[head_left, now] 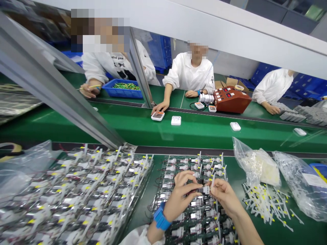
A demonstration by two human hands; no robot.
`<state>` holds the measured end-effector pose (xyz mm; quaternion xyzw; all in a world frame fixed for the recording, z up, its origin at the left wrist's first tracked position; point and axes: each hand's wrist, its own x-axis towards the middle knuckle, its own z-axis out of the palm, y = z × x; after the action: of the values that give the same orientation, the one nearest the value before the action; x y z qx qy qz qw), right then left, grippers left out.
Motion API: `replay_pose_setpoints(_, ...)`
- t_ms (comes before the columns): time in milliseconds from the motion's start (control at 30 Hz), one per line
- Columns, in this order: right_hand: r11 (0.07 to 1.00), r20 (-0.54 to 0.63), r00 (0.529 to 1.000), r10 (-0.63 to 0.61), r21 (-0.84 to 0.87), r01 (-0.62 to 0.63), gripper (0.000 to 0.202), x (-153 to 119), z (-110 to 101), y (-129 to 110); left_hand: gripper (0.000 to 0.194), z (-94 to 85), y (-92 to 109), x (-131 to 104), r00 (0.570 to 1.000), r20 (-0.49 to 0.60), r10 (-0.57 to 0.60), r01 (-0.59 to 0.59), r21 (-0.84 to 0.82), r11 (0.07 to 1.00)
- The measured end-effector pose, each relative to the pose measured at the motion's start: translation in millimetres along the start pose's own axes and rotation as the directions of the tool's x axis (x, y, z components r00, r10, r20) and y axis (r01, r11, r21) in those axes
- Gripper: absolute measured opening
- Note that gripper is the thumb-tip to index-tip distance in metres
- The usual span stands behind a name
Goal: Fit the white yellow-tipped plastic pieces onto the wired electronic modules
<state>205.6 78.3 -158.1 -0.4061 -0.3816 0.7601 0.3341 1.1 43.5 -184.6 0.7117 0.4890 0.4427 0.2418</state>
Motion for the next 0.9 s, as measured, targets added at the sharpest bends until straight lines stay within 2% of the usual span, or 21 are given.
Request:
replay_pose_setpoints(233, 0.998, 0.009, 1.0, -0.026, -0.062, 0.026, 0.031, 2, -2, 5, 0.011, -7.1, -4, 1, 0.999, 0.035, -0.007, 0.004, 0.099, 0.995)
replay_pose_setpoints(400, 0.969, -0.054, 0.987, -0.15, -0.208, 0.136, 0.029, 0, -7, -4, 0.01, -15.2, -21, 2, 0.999, 0.046, -0.029, 0.016, 0.249, 0.968)
replay_pose_setpoints(600, 0.956, -0.054, 0.979, -0.195, -0.232, 0.177, 0.028, -2, -14, -11, 0.01, -5.6, -34, -2, 0.99, 0.131, -0.051, -0.003, 0.38, 0.925)
replay_pose_setpoints(900, 0.936, -0.046, 0.972, -0.231, -0.285, 0.208, 0.026, 3, -22, -5, 0.013, -3.6, -33, -2, 0.987, 0.157, -0.042, -0.024, 0.395, 0.918)
